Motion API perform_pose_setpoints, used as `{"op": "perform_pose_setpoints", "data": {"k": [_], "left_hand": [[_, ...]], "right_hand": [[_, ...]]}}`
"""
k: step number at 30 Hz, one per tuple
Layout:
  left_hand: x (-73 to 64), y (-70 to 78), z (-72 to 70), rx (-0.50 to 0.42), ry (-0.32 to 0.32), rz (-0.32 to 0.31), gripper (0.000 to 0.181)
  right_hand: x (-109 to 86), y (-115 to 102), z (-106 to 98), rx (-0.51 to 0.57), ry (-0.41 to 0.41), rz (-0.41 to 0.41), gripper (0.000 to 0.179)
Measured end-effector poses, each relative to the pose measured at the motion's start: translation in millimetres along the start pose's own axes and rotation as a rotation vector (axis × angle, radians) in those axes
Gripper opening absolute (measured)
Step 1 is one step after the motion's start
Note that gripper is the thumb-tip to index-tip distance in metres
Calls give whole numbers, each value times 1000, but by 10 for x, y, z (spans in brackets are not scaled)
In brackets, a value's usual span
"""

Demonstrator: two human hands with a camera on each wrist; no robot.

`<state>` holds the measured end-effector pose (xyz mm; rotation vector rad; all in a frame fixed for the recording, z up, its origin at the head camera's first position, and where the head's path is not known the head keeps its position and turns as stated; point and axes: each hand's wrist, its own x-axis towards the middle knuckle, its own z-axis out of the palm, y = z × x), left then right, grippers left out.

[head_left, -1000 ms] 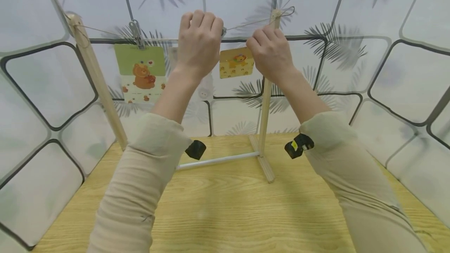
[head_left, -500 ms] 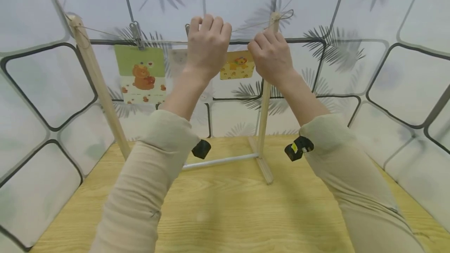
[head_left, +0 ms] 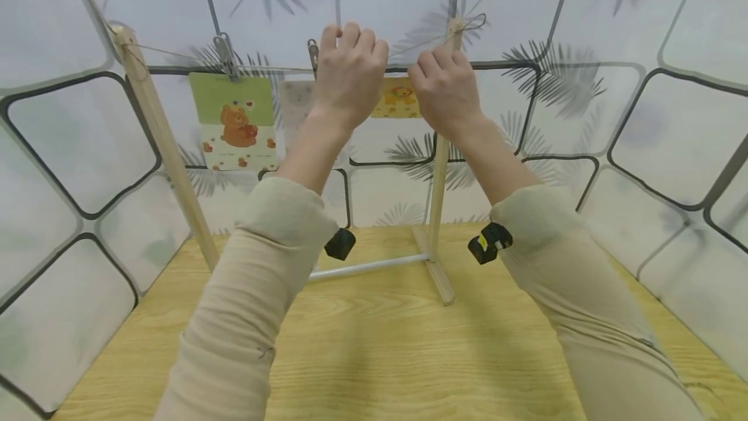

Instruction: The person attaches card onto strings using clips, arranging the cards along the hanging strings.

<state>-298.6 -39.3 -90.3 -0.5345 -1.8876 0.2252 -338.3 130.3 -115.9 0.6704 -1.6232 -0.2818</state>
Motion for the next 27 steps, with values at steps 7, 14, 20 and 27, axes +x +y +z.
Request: {"op": "perform_pose_setpoints", "data": {"k": [7, 14, 20, 27], "left_hand": [[57, 55, -12, -6, 20, 33, 22], [91, 86, -43, 12, 9, 52, 24], [105, 80, -67, 20, -2, 64, 24], [111, 61, -63, 23, 1, 67, 23]], "right_hand": [[19, -29, 37, -100, 31, -2, 25], [45, -20, 54, -111, 52, 50, 23], [70, -17, 73, -117, 69, 77, 22], [96, -15, 87, -123, 58, 74, 21]]}}
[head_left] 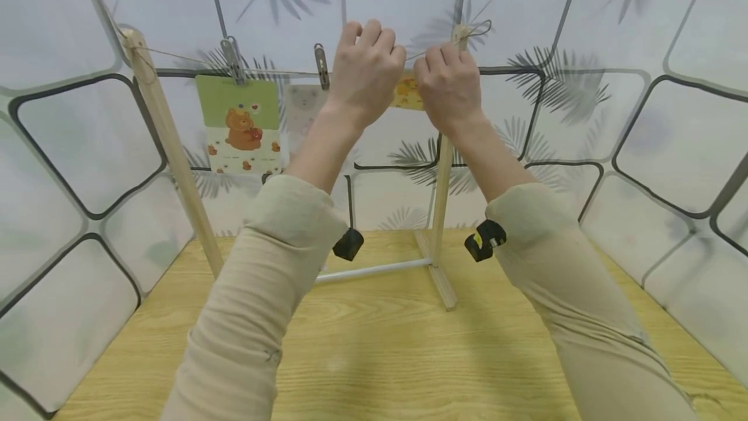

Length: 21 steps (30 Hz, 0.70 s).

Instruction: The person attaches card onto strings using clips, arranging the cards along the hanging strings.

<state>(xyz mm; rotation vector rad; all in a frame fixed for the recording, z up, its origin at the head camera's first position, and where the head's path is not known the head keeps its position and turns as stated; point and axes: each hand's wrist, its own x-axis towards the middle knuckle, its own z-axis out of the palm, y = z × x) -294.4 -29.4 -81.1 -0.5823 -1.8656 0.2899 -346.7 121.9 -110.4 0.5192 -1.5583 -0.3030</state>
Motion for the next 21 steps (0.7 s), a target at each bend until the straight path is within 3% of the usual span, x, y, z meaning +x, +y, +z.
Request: {"op": "perform_pose_setpoints", "data": {"k": [9, 17, 21], "left_hand": [[2, 9, -29, 9, -1, -11, 26], [-10, 36, 2, 61, -12, 13, 22], [-32, 29, 29, 66, 26, 20, 23]], "right_hand": [[33, -9, -12, 28, 41, -35, 23], [32, 1, -36, 84, 13, -26, 20], [31, 11, -36, 111, 16, -20, 21]]}}
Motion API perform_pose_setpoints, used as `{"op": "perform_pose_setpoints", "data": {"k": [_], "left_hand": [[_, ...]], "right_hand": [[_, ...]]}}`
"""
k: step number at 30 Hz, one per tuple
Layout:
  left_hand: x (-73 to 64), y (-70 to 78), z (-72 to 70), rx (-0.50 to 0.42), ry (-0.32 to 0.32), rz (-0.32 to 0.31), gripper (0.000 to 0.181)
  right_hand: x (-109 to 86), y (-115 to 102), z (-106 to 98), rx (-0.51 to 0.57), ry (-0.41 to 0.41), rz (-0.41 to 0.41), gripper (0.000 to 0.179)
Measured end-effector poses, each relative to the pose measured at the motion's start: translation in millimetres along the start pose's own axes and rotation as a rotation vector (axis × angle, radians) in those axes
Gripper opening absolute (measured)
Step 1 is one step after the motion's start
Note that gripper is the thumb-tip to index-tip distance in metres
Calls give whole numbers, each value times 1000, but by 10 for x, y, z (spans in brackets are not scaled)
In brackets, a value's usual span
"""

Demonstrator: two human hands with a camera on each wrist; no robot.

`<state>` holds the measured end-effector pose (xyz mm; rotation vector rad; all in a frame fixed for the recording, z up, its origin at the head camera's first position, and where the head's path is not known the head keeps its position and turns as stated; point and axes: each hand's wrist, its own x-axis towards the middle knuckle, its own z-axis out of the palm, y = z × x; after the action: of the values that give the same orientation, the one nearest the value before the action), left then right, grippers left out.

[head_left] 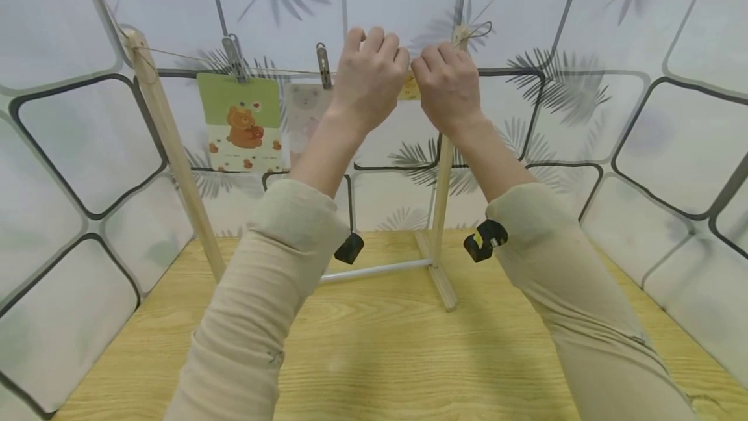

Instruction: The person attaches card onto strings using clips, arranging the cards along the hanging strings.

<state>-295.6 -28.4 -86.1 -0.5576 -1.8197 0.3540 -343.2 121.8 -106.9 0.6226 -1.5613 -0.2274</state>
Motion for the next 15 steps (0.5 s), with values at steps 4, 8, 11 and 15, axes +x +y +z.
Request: {"op": "perform_pose_setpoints", "data": {"k": [4, 8, 11, 15], "left_hand": [[-22, -37, 7, -20, 47, -15, 22], [-33, -96, -1, -40, 63, -29, 29], [-59, -150, 6, -66, 63, -49, 35], [-120, -207, 32, -88, 68, -91, 32]], "right_hand": [[-5, 3, 13, 15, 42, 7, 21], [-12, 6, 32, 51, 97, 51, 22], [-28, 5, 41, 80, 105, 78, 21], [-78, 18, 35, 90, 57, 79, 22]]}}
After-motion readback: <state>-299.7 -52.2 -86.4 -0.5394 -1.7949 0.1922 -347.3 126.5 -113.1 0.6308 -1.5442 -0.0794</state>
